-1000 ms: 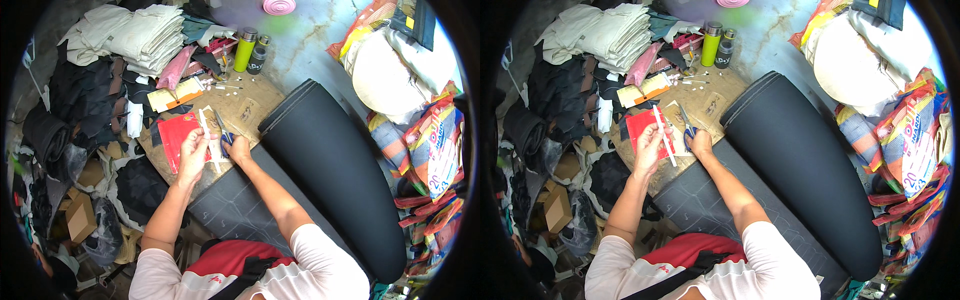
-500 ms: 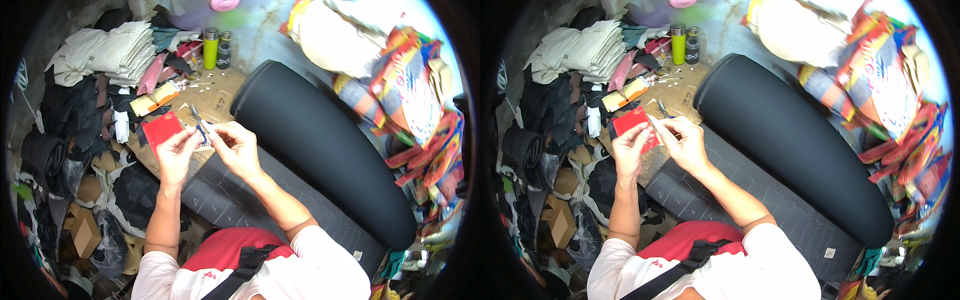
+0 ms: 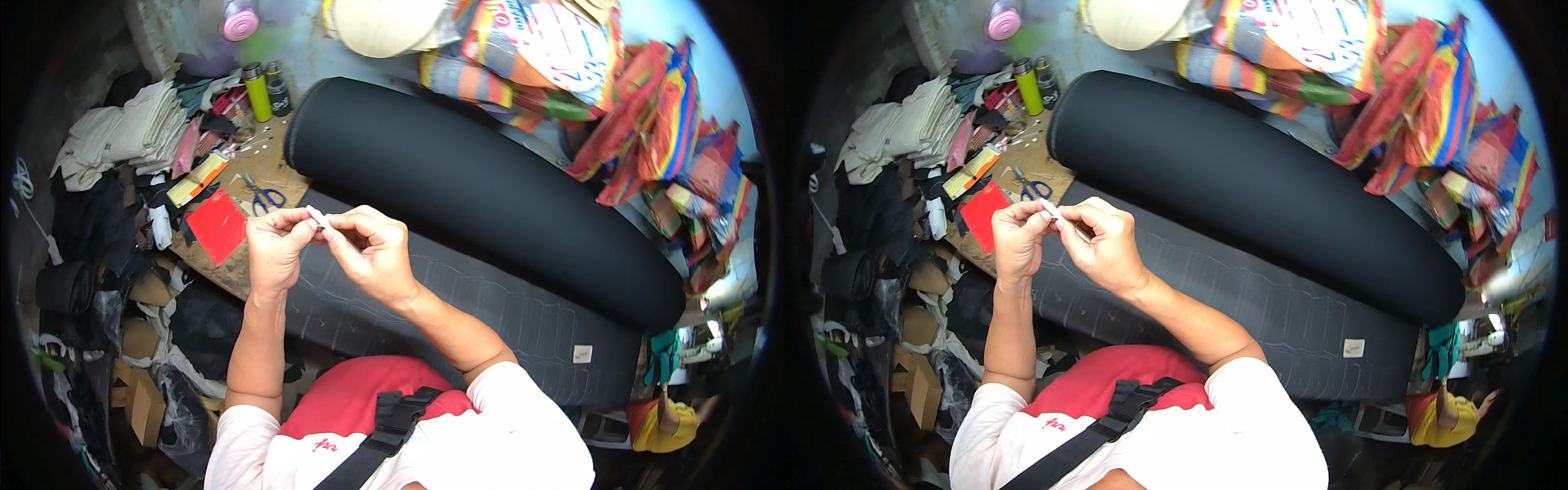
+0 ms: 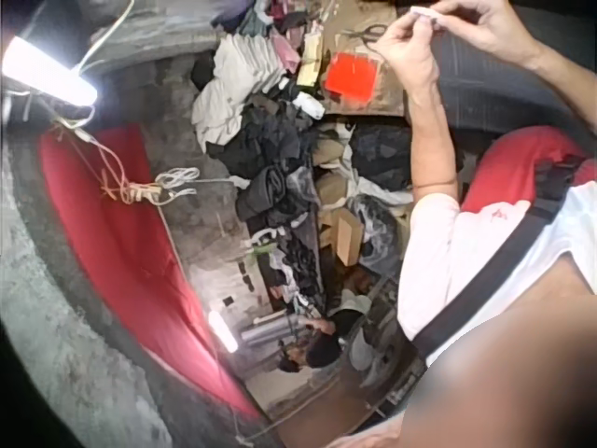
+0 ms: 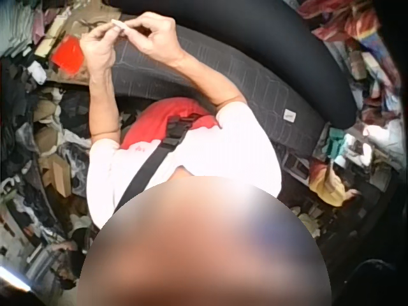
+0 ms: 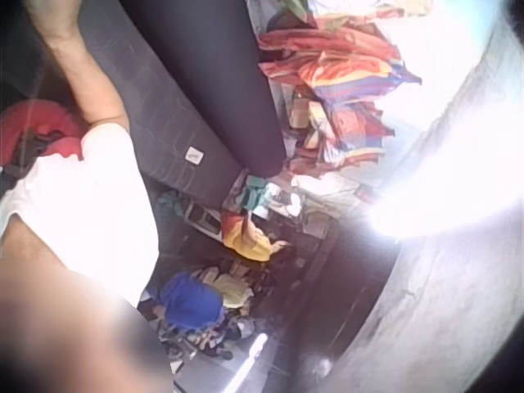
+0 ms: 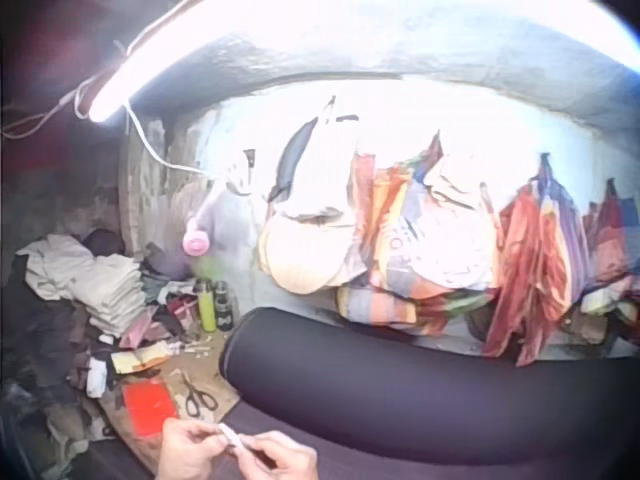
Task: The person reviews handwritten notes and a notebook, then uses a small rectangular template and a white marker to draw repeated rectangular outlines on a large roll of black fabric. The person also uses scissors to trim a small piece of paper before continuing to mark the fabric.
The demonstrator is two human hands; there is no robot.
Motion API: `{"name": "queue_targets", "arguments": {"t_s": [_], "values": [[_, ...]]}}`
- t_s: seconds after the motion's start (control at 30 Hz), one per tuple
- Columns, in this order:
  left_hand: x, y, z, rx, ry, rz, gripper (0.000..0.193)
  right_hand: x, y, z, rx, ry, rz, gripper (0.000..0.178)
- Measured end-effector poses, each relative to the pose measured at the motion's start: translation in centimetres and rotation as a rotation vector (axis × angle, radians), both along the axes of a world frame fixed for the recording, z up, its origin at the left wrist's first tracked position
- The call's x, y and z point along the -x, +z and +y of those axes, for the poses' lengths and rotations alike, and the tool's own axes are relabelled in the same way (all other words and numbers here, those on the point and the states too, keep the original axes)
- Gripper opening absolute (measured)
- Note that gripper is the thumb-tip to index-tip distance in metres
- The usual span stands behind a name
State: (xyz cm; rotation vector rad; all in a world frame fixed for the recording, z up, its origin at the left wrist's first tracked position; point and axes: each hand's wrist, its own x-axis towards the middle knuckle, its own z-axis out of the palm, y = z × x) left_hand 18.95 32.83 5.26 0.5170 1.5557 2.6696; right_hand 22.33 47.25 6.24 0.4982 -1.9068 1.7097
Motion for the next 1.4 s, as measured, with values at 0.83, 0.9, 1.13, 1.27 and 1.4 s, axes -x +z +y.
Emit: {"name": "queue_targets", "arguments": {"t_s": [0.83, 0.9, 1.13, 1.27, 1.4], "values": [[-16.8, 2.3, 26.3, 0.038, -0.498, 0.128, 0.009, -23.3, 1.5, 23.2, 0.013, -0.383, 0.049, 0.014], [-17.3, 2.3, 26.7, 0.032, -0.501, 0.139, 0.009, -23.6, 1.2, 23.4, 0.044, -0.399, 0.084, 0.012], [-17.6, 1.9, 26.0, 0.056, -0.446, 0.158, 0.009, -23.1, 0.3, 22.7, 0.148, -0.335, 0.099, 0.009], [-16.5, 1.2, 24.1, 0.047, -0.389, 0.156, 0.008, -21.7, -0.1, 20.9, 0.17, -0.278, 0.077, 0.01], [-13.9, 0.9, 21.6, 0.071, -0.388, 0.151, 0.009, -19.5, -0.2, 18.3, 0.229, -0.256, 0.016, 0.011]]}}
